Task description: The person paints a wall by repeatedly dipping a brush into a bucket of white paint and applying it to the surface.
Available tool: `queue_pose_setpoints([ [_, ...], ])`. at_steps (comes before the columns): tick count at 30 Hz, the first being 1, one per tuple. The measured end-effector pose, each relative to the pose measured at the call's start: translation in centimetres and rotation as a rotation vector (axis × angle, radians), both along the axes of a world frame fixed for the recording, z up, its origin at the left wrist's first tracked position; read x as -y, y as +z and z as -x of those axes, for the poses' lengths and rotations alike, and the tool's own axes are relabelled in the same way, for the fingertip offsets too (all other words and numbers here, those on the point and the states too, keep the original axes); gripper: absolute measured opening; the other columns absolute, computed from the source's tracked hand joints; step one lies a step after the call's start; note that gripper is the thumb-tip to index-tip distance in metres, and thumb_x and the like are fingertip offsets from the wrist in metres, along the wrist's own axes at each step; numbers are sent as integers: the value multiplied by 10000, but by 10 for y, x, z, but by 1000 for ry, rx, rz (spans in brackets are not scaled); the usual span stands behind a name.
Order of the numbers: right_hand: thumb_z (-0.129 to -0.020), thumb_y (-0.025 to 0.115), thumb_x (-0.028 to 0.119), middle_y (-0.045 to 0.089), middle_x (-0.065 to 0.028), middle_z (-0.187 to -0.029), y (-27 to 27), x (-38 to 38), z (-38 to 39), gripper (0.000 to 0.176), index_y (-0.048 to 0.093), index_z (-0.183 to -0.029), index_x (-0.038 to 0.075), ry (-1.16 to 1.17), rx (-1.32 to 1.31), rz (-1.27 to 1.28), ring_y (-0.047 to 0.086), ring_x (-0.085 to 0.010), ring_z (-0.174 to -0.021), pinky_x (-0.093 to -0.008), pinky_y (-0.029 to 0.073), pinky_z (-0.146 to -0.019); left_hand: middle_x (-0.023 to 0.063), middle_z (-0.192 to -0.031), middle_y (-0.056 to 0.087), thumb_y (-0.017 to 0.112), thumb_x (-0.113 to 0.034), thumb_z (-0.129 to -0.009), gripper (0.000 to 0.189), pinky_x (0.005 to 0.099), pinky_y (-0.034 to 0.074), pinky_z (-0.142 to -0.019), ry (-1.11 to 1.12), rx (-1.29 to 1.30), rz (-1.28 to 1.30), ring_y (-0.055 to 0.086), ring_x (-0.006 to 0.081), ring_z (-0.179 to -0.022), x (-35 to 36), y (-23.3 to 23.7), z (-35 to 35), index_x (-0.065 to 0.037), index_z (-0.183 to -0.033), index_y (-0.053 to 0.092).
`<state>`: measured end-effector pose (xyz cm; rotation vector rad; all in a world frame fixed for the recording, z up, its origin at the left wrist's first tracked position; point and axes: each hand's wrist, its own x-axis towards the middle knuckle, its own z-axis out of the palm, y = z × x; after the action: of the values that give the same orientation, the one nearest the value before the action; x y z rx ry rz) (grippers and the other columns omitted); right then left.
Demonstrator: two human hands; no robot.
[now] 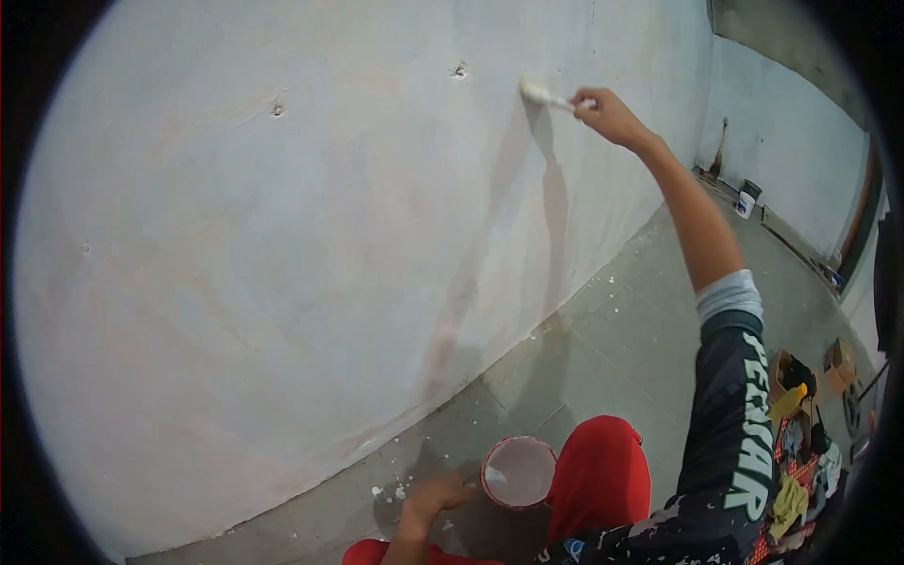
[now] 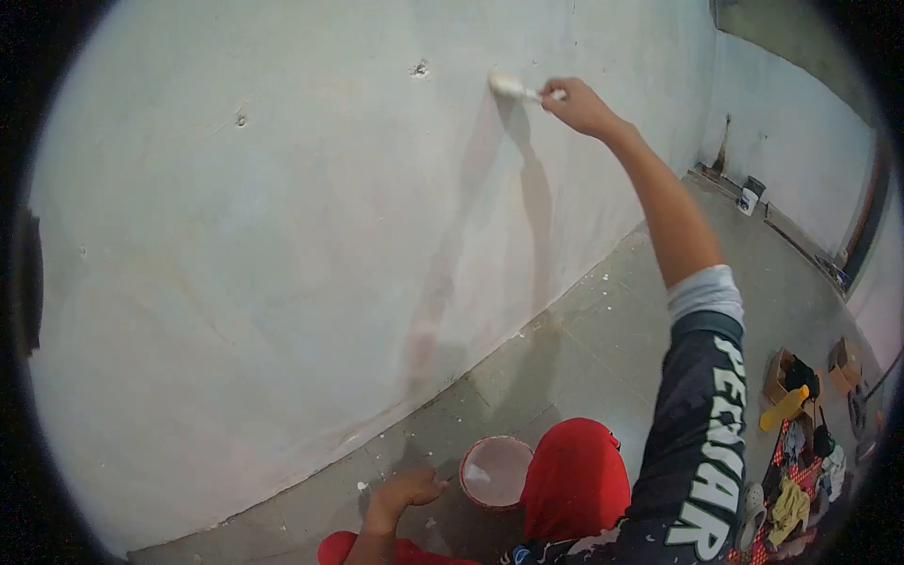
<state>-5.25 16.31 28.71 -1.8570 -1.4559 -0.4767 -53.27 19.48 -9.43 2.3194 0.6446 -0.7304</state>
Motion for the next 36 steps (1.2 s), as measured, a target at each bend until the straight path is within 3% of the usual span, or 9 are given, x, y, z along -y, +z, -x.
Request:
queue_pose_setpoints([
  [4,-794,602,217,665,-141,-817,13,19,-13,260,669,-929,5,-98,145,320,609,-259,-753,-363,474,-727,272,-1110,606,483,-477,-895,577,461,449,-905,-21,23,-29,581,414,-1052,-2,-24,2,47,-1102,605],
  [8,-807,614,173,639,-79,-803,52,4,-8,233,674,-966,15,-102,161,150,552,-162,-727,-306,453,-672,265,-1128,603,479,-493,-899,596,453,452,-902,-8,-117,8,579,407,-1065,-5,-17,-2,44,-1132,590],
  [13,-798,627,263,676,-180,-911,70,-7,-10,307,680,-999,37,-219,-192,-452,642,-297,-826,-375,489,-771,252,-1102,618,477,-486,-896,577,443,456,-896,86,-100,-19,589,391,-1053,-3,-11,0,27,-1133,591],
  [15,-807,616,266,669,-199,-908,61,-19,-19,317,665,-1024,40,-188,1,-465,642,-327,-843,-395,490,-779,251,-1121,612,472,-509,-902,611,446,450,-897,90,-95,4,582,392,-1067,-9,-20,5,28,-1180,557],
  [17,-829,572,259,643,-250,-907,29,-37,-23,327,619,-1062,34,-253,282,-384,619,-407,-889,-442,484,-803,256,-1093,618,473,-503,-903,591,445,449,-887,45,57,-100,589,402,-1035,-9,-17,13,26,-1148,568],
  [22,-820,549,136,614,-267,-987,-59,-3,13,256,584,-1020,-21,-175,175,-20,573,-435,-931,-462,455,-822,258,-1052,622,446,-498,-917,576,456,447,-885,251,120,-46,584,417,-1018,12,61,49,25,-1128,563],
  [28,-822,590,111,515,-40,-635,-181,23,47,240,590,-1043,17,-62,-233,-73,482,-98,-579,-297,393,-514,253,-1025,626,433,-495,-924,569,468,454,-872,308,29,-70,592,409,-995,39,54,99,12,-1157,543],
  [31,-820,608,114,512,-29,-630,-260,24,89,239,597,-1040,24,165,-689,252,463,-96,-565,-280,380,-519,247,-1005,625,414,-519,-929,581,466,456,-857,354,-12,-142,587,418,-982,45,72,111,-2,-1156,553],
  [36,-824,625,162,588,-63,-700,-302,50,124,242,637,-1035,44,351,-455,760,532,-136,-638,-305,449,-603,228,-967,632,412,-457,-941,507,472,464,-856,378,-49,-130,597,393,-964,47,71,115,-8,-1128,553],
])
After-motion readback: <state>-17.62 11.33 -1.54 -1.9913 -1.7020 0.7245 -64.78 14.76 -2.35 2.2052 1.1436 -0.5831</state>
